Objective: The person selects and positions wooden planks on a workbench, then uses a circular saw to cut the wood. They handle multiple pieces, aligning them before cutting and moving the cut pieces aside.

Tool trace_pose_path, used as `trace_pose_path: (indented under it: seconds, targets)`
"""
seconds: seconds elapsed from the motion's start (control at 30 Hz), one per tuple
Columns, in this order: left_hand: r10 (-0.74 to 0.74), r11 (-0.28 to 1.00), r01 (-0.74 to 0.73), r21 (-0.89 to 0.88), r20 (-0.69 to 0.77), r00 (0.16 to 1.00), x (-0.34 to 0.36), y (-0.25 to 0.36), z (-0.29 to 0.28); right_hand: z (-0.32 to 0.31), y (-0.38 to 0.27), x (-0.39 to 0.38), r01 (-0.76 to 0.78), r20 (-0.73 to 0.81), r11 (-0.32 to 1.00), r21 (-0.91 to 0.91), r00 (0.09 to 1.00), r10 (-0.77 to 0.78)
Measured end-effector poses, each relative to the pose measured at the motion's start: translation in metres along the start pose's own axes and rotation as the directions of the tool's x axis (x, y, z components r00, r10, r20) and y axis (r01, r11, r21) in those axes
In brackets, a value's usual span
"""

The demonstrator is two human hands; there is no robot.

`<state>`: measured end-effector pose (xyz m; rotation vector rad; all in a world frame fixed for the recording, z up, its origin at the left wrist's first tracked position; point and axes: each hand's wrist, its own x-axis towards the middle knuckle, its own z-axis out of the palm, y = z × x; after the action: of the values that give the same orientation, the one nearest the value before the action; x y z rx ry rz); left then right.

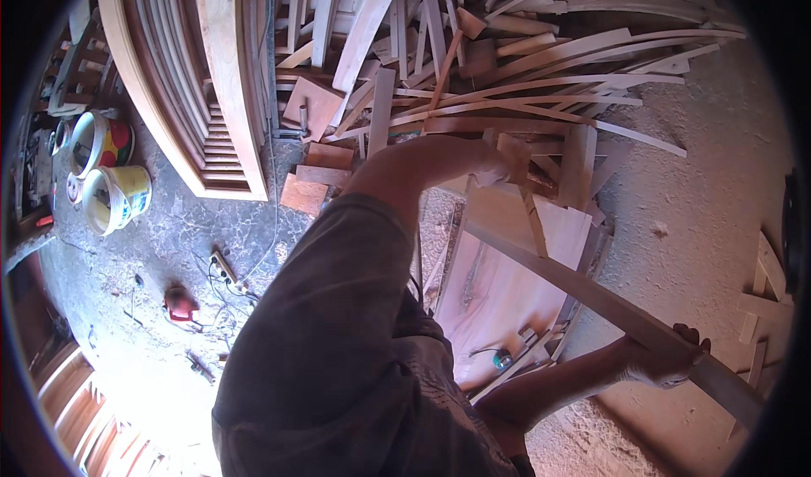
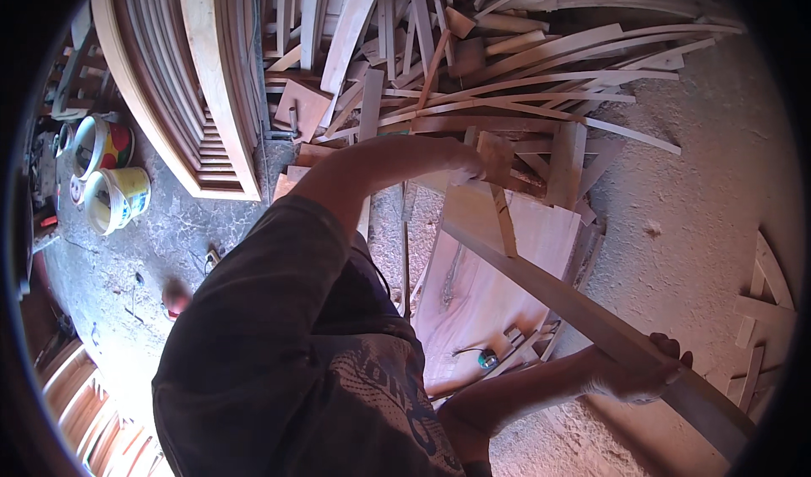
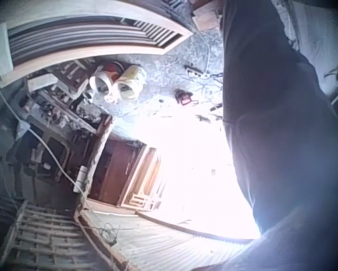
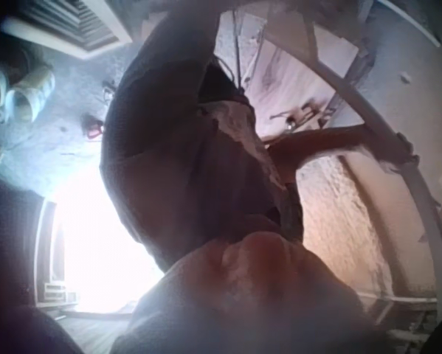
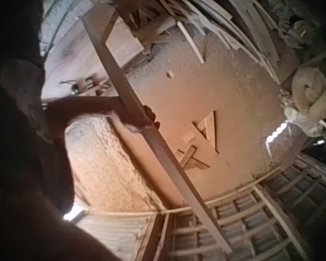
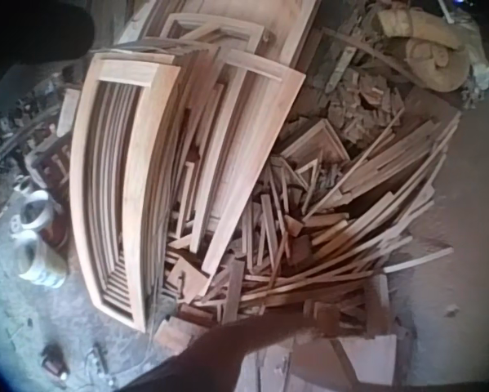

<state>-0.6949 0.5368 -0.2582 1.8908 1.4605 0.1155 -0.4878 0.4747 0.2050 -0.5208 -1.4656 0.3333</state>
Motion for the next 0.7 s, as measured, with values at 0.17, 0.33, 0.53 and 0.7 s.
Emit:
trace_pose_path:
  seconds: [0.17,0.33,0.53,0.7]
  targets:
    - [-0.104,0.94,0.017,-0.34,-0.238,0.966,-0.058,0.033,0.0,-0.014,0.005,-0.001,-0.056,-0.034,0.998,-0.009,0.998,0.056]
    - [-0.287,0.829,0.035,-0.559,-0.37,0.883,-0.121,0.074,0.022,-0.011,0.003,0.002,-0.108,-0.003,0.991,0.08,0.994,0.109]
    - [-0.199,0.458,-0.269,-0.847,-0.392,0.898,-0.109,0.076,0.041,-0.013,0.006,0.006,-0.113,0.01,0.989,0.097,0.994,0.112]
    - [-0.229,0.746,-0.083,-0.66,-0.372,0.9,-0.157,0.097,-0.018,-0.022,0.015,0.015,-0.116,0.027,0.99,0.087,0.993,0.114]
